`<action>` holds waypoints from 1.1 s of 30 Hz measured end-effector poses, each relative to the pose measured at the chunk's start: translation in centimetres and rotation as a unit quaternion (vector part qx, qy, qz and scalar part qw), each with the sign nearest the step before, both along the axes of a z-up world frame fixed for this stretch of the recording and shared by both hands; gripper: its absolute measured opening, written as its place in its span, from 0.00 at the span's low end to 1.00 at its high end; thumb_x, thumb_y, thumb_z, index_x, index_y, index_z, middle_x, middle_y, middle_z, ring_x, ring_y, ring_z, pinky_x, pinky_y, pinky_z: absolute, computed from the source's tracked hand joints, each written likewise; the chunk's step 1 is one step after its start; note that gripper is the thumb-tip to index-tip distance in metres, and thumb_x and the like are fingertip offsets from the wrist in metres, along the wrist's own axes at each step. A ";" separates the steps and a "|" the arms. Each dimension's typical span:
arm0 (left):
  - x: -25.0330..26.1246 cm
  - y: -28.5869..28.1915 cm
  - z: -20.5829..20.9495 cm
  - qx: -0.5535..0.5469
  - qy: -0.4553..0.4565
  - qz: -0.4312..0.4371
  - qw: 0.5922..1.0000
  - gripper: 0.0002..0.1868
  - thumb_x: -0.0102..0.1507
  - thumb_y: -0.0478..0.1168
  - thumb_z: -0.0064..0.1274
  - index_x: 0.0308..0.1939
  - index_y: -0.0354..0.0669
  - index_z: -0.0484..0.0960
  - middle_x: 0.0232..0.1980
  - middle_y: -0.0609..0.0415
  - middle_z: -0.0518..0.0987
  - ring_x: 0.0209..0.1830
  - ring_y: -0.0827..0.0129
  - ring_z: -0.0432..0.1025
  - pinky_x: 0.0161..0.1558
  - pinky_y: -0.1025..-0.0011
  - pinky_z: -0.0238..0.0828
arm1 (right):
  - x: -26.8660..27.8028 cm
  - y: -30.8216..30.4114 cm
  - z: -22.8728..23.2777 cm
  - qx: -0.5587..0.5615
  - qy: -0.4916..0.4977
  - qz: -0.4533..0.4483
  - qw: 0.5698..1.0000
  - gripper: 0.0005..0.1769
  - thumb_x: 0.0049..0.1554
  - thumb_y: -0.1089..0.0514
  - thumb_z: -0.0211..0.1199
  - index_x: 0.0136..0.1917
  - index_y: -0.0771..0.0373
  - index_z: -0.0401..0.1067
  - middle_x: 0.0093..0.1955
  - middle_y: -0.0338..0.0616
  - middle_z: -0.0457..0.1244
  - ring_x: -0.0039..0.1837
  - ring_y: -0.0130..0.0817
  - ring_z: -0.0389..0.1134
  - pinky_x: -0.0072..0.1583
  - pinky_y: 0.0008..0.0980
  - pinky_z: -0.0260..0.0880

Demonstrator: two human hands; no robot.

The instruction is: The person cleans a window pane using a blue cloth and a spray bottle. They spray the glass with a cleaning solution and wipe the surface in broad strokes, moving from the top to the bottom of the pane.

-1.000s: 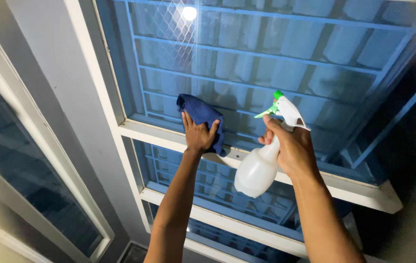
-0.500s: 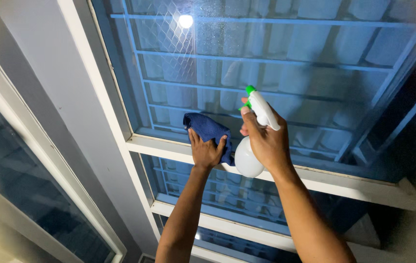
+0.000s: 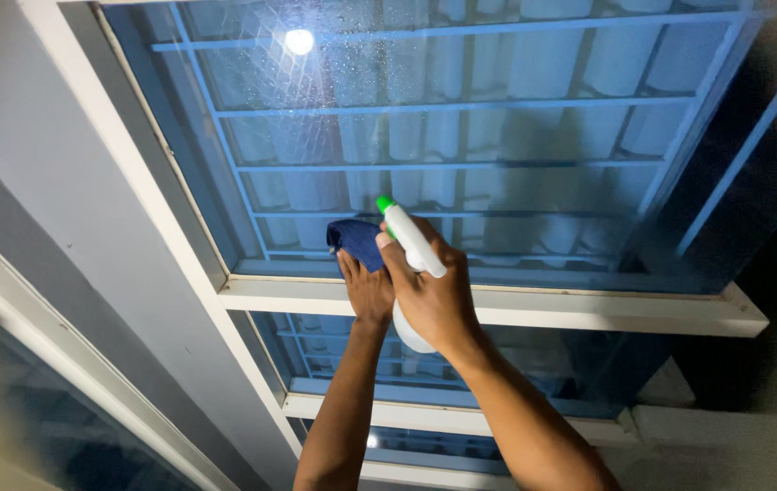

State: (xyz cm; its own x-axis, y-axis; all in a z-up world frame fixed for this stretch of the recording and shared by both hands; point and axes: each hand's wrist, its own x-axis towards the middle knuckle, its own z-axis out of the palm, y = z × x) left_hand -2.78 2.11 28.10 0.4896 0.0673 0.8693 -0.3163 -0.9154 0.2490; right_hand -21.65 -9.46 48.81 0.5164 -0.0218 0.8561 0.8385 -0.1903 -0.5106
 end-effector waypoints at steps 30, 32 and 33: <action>1.6 -10.8 16.2 0.095 -0.139 -0.041 0.985 0.37 0.71 0.63 0.43 0.42 0.28 0.87 0.69 0.20 0.68 0.75 0.26 0.51 0.77 0.38 0.35 | -2.4 -21.5 -0.2 0.109 0.142 -0.174 0.968 0.17 0.61 0.55 0.65 0.61 0.62 0.76 0.37 0.32 0.65 0.36 0.17 0.62 0.37 0.23 0.65; 1.7 -12.4 19.4 0.103 -0.194 -0.017 0.975 0.34 0.73 0.61 0.44 0.46 0.28 0.86 0.72 0.23 0.69 0.78 0.30 0.50 0.78 0.39 0.36 | -2.4 -21.8 -0.1 0.107 0.154 -0.187 0.964 0.16 0.60 0.55 0.65 0.60 0.62 0.76 0.36 0.32 0.65 0.35 0.17 0.62 0.36 0.23 0.66; 1.4 -13.5 19.9 0.107 -0.164 -0.016 0.981 0.33 0.71 0.61 0.45 0.45 0.30 0.86 0.70 0.25 0.69 0.78 0.30 0.50 0.77 0.39 0.37 | -2.2 -22.3 -0.1 0.106 0.158 -0.195 0.962 0.16 0.60 0.54 0.65 0.59 0.62 0.76 0.36 0.32 0.65 0.35 0.17 0.63 0.35 0.24 0.67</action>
